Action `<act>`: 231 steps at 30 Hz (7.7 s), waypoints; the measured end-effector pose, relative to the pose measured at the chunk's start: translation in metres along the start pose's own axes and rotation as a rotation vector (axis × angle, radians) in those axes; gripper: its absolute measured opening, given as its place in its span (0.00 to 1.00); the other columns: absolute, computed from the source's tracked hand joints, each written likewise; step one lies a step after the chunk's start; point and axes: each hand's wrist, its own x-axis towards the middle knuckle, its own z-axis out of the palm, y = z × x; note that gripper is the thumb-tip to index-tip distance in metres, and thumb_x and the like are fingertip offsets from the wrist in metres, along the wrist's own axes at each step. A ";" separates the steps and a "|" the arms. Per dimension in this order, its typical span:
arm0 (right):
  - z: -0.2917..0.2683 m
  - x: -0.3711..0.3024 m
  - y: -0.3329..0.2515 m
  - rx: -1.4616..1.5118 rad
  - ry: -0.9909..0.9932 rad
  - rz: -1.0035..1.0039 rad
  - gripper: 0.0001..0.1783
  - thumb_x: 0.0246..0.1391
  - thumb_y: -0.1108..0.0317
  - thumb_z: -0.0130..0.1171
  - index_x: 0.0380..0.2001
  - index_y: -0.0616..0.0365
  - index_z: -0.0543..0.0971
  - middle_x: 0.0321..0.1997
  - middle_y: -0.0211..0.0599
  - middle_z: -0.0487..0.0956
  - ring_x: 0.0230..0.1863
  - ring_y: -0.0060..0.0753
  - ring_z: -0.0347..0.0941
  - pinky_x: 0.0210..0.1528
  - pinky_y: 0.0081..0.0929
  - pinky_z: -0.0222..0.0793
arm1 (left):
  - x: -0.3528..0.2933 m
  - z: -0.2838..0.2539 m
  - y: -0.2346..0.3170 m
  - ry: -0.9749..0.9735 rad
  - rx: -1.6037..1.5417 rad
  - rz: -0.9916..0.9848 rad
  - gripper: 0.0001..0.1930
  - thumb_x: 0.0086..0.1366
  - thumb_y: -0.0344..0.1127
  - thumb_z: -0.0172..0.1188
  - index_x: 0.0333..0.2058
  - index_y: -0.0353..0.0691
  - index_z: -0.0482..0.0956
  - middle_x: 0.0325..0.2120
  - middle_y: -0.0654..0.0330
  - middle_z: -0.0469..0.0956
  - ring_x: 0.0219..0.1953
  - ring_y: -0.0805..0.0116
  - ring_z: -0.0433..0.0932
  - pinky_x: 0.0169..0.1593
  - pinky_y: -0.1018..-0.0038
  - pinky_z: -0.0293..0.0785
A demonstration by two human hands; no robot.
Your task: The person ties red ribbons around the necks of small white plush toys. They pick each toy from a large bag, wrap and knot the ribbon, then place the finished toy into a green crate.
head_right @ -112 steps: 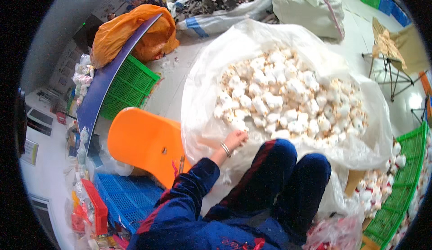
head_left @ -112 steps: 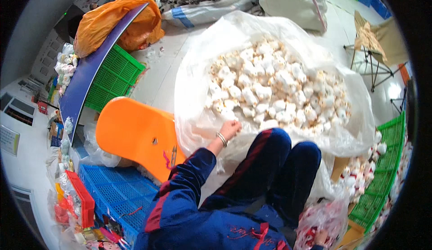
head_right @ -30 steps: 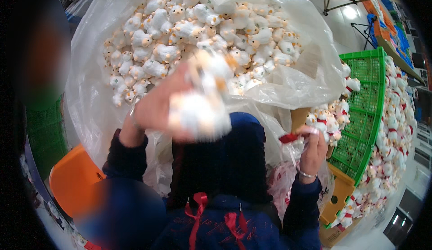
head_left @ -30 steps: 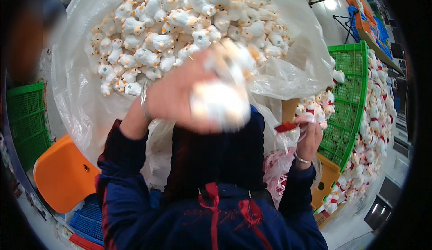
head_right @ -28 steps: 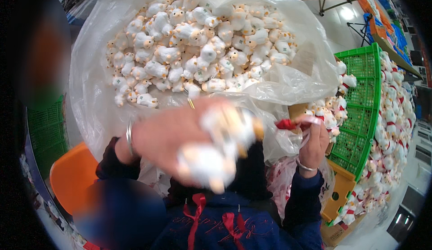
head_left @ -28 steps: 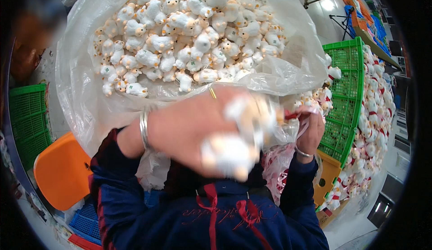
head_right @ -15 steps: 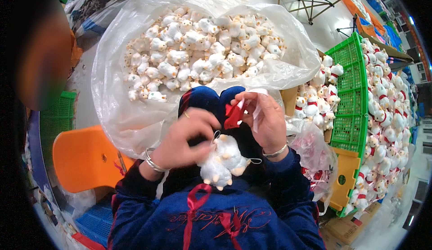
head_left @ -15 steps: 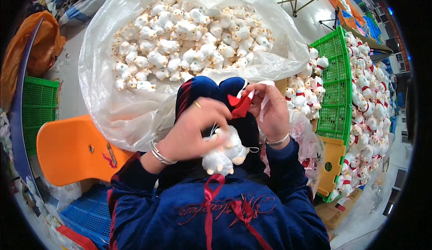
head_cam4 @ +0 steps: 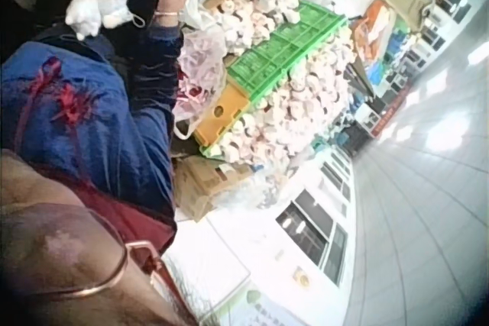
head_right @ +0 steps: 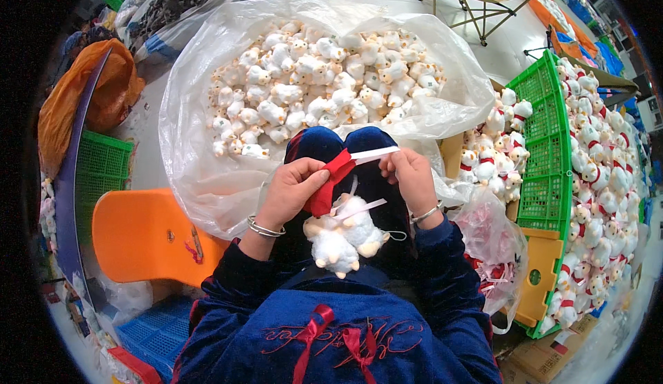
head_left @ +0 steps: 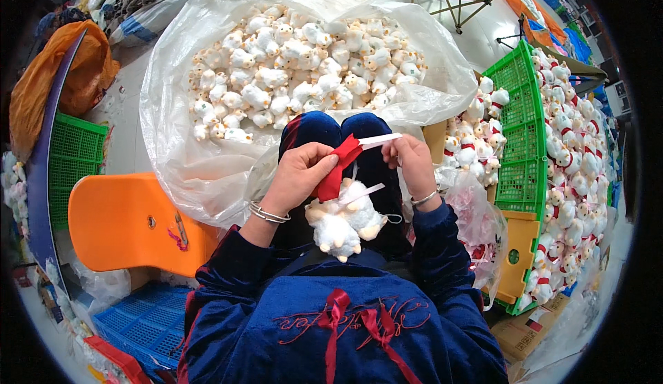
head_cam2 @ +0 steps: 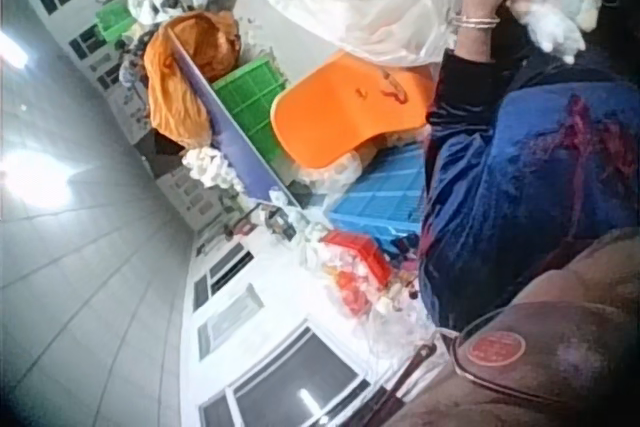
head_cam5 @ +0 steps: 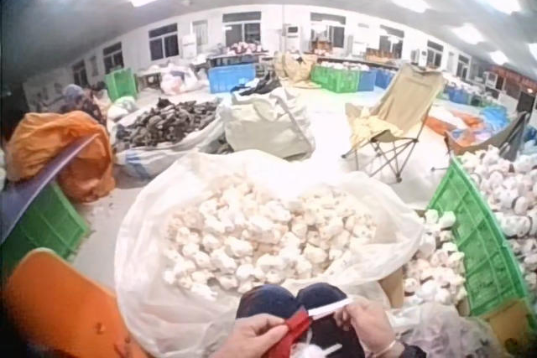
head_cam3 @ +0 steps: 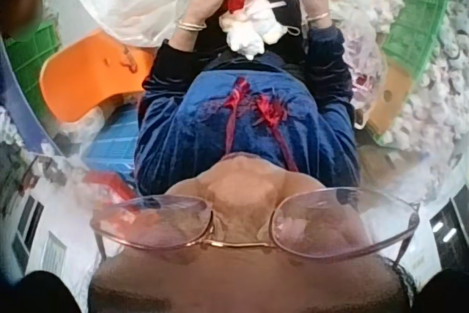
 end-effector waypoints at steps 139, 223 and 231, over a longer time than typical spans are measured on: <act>0.033 -0.169 -0.022 -0.814 -0.336 -0.274 0.14 0.51 0.70 0.66 0.42 0.55 0.81 0.28 0.40 0.72 0.28 0.46 0.76 0.28 0.37 0.69 | -0.117 0.042 0.002 -0.479 0.581 0.224 0.34 0.50 0.46 0.75 0.53 0.40 0.71 0.45 0.50 0.73 0.39 0.48 0.82 0.39 0.60 0.80; 0.023 -0.109 0.016 -0.536 -0.249 -0.277 0.06 0.50 0.74 0.69 0.34 0.58 0.84 0.32 0.35 0.75 0.37 0.37 0.72 0.41 0.30 0.67 | -0.047 0.050 -0.024 -0.211 0.384 -0.180 0.12 0.65 0.36 0.63 0.35 0.30 0.85 0.28 0.57 0.81 0.31 0.72 0.79 0.36 0.73 0.74; 0.027 -0.113 0.017 -0.434 -0.121 -0.216 0.05 0.54 0.76 0.68 0.36 0.61 0.84 0.31 0.34 0.74 0.31 0.27 0.71 0.33 0.23 0.65 | -0.049 0.042 -0.024 -0.371 0.384 0.008 0.13 0.62 0.31 0.64 0.44 0.33 0.84 0.33 0.57 0.79 0.35 0.71 0.77 0.40 0.74 0.72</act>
